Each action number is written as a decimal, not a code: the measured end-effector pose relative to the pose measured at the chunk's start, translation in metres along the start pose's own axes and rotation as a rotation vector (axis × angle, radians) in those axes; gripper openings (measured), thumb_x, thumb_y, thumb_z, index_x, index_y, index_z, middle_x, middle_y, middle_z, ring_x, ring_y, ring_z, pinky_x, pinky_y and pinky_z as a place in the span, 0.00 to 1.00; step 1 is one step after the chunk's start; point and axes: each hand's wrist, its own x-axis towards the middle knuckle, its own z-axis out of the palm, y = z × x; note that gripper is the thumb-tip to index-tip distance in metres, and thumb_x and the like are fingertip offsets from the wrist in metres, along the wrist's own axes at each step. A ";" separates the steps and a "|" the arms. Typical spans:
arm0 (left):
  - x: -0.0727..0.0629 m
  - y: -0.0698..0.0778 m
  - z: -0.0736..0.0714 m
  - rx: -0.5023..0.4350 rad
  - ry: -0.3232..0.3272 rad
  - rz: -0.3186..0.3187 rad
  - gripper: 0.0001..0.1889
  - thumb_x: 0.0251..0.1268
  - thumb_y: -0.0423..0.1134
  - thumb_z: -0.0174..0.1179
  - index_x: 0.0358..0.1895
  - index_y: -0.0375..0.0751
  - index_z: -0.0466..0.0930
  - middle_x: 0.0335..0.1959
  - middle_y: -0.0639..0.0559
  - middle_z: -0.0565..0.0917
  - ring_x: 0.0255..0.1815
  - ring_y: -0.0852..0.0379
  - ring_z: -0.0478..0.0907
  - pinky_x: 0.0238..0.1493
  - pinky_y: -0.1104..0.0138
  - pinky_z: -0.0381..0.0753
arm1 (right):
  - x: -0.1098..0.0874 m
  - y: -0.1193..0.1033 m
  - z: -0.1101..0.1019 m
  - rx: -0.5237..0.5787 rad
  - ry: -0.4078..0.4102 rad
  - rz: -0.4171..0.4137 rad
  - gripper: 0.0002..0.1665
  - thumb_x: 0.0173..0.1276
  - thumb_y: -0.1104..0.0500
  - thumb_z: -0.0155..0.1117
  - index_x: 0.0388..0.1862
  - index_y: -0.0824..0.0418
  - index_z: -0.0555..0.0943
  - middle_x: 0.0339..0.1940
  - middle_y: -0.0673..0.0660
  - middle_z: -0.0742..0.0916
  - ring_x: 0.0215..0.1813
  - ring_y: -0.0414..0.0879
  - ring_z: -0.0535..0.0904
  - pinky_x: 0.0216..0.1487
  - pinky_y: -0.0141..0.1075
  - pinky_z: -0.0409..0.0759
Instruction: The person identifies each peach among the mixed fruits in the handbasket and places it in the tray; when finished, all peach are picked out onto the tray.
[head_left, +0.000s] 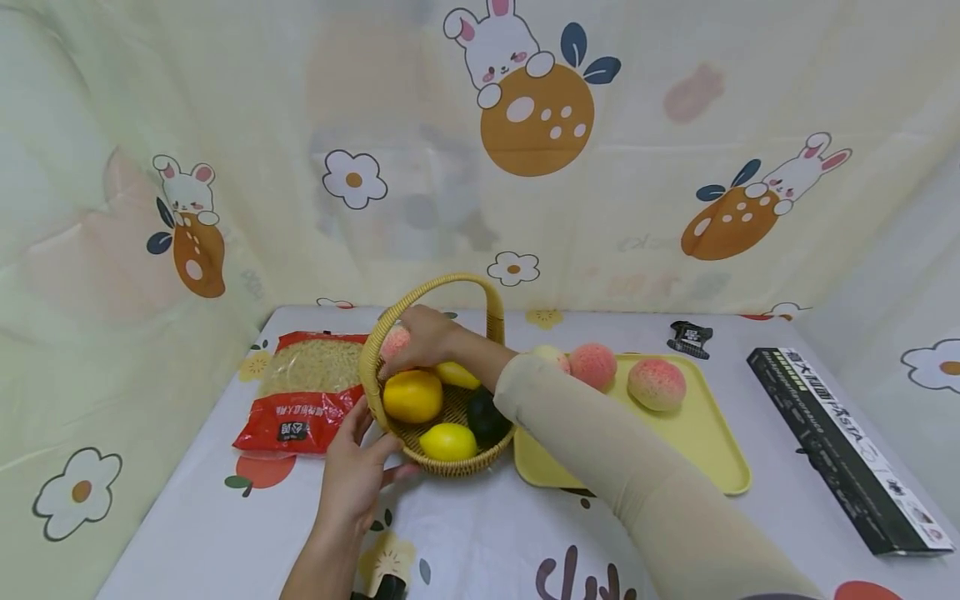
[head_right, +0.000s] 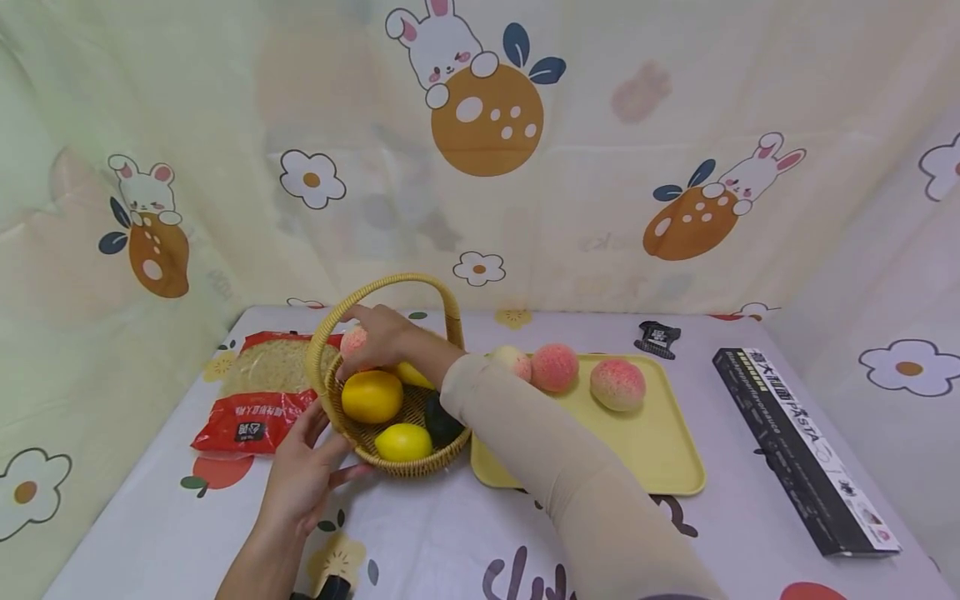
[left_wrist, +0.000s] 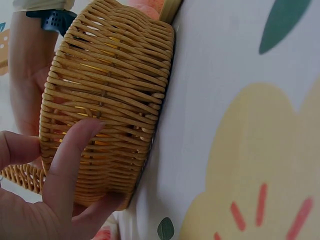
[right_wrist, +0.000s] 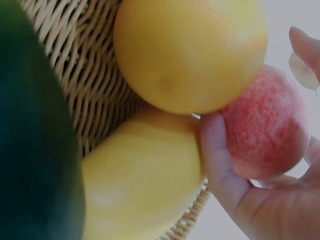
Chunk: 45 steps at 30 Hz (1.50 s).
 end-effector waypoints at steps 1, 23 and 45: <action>0.000 0.000 0.000 -0.001 -0.001 0.000 0.45 0.70 0.32 0.64 0.87 0.54 0.52 0.86 0.48 0.57 0.66 0.39 0.80 0.45 0.57 0.93 | 0.002 0.000 0.002 0.003 -0.008 -0.019 0.33 0.60 0.41 0.80 0.60 0.54 0.83 0.56 0.56 0.87 0.57 0.48 0.80 0.61 0.39 0.82; -0.001 -0.001 0.000 0.002 0.000 -0.004 0.46 0.70 0.35 0.67 0.86 0.56 0.53 0.86 0.47 0.58 0.63 0.40 0.82 0.45 0.57 0.93 | 0.003 -0.003 0.011 0.090 0.083 0.142 0.46 0.53 0.48 0.85 0.67 0.62 0.76 0.49 0.56 0.87 0.37 0.46 0.83 0.35 0.31 0.86; -0.001 -0.001 0.000 -0.001 0.000 -0.005 0.46 0.70 0.35 0.67 0.87 0.56 0.52 0.86 0.47 0.57 0.61 0.41 0.83 0.45 0.57 0.94 | -0.015 0.000 0.002 0.438 0.032 0.115 0.33 0.60 0.55 0.77 0.66 0.56 0.81 0.46 0.58 0.87 0.37 0.48 0.83 0.34 0.37 0.89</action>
